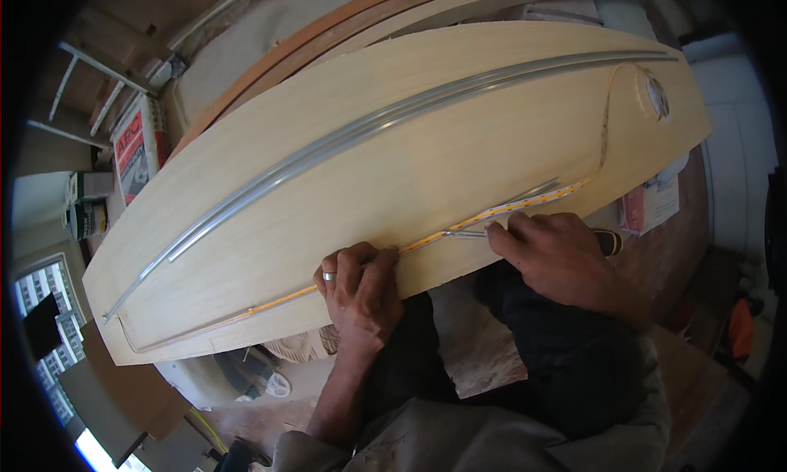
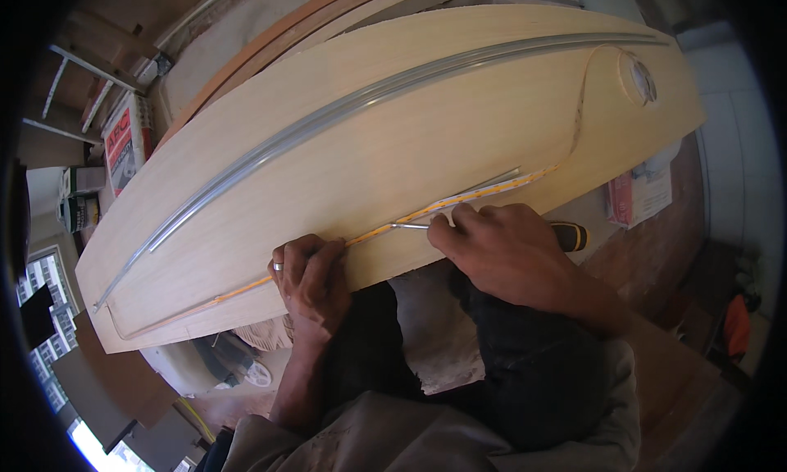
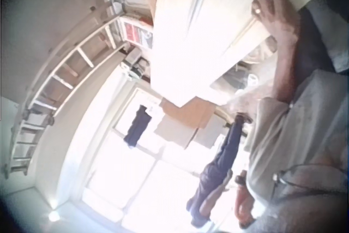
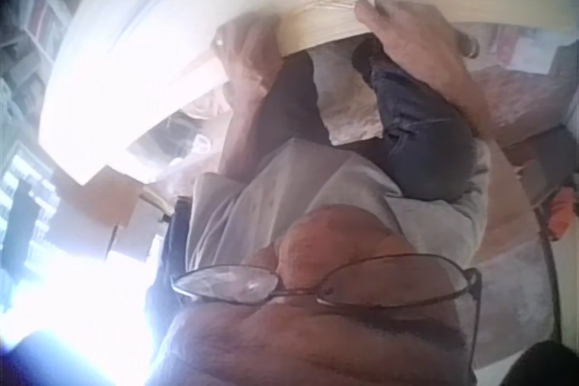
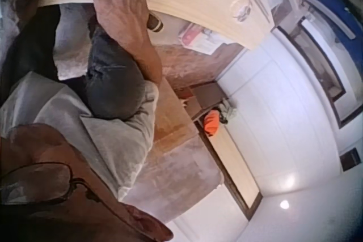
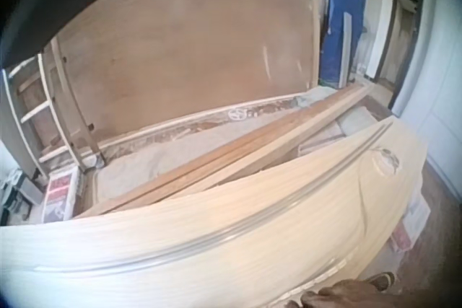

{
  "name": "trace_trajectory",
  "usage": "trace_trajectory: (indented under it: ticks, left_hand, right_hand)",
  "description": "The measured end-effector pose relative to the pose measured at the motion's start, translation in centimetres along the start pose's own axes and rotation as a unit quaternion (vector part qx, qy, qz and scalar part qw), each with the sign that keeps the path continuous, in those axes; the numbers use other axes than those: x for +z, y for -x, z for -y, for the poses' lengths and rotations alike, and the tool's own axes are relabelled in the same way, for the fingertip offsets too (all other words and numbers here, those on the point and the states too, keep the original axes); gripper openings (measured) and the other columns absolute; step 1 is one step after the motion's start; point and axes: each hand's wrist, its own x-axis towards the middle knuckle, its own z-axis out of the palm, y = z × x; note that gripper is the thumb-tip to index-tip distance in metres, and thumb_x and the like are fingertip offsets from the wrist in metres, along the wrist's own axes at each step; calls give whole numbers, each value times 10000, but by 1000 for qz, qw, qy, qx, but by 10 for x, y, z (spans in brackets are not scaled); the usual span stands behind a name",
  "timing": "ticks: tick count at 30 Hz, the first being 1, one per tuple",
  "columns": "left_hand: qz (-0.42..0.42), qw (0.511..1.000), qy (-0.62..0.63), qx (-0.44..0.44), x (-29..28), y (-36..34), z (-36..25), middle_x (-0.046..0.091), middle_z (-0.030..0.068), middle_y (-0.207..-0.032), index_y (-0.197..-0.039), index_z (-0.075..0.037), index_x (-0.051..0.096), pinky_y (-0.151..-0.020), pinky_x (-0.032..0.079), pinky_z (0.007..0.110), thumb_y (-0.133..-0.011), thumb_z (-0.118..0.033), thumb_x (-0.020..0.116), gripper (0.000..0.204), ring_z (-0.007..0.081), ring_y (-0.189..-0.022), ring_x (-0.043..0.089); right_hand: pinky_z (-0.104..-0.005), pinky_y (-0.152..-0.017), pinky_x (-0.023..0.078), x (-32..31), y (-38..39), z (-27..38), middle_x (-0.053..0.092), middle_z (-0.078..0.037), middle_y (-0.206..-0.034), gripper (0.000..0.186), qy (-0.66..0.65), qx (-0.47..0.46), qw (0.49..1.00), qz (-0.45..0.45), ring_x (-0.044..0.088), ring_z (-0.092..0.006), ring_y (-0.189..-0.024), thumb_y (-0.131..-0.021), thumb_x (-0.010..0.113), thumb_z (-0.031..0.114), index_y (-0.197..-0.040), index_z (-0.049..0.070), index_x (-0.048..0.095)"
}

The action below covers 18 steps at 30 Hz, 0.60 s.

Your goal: The person installs LED light strips along the edge of a large wooden panel. They use a screwdriver to press the strip into a groove and smooth it with their fingers. The task is performed continuously along the panel's length.

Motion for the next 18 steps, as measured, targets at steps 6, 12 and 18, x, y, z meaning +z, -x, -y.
trace_trajectory:
  ticks: [6, 12, 18]
  left_hand:
    - [2, 1000, 10, -4, 2, 2, 2, 650, 33, -1052, -1100, -171, 780, -954, 423, 454, -809, -33, 814, 324, 270, -1010, 610]
    - [5, 1000, 11, -4, 0, 1, 1, 650, 35, -1064, -1114, -170, 775, -957, 420, 453, -820, -35, 811, 326, 266, -1012, 609]
    - [11, 1000, 10, -5, -1, 0, 1, 652, 34, -1067, -1112, -166, 776, -952, 416, 451, -825, -33, 811, 318, 264, -1003, 604]
  right_hand:
    - [-414, -574, 570, -3, 7, -5, 655, -73, -886, 259, 16, 22, 1000, -2, 734, -242, -724, -930, 674, 150, -1176, 76, 643]
    - [-403, -575, 563, -8, 8, -5, 653, -64, -883, 245, 30, 16, 999, -16, 721, -227, -707, -937, 681, 167, -1166, 84, 650]
    - [-404, -571, 562, -8, 11, -6, 647, -67, -849, 213, 34, 23, 999, 4, 711, -236, -676, -950, 681, 174, -1143, 91, 646]
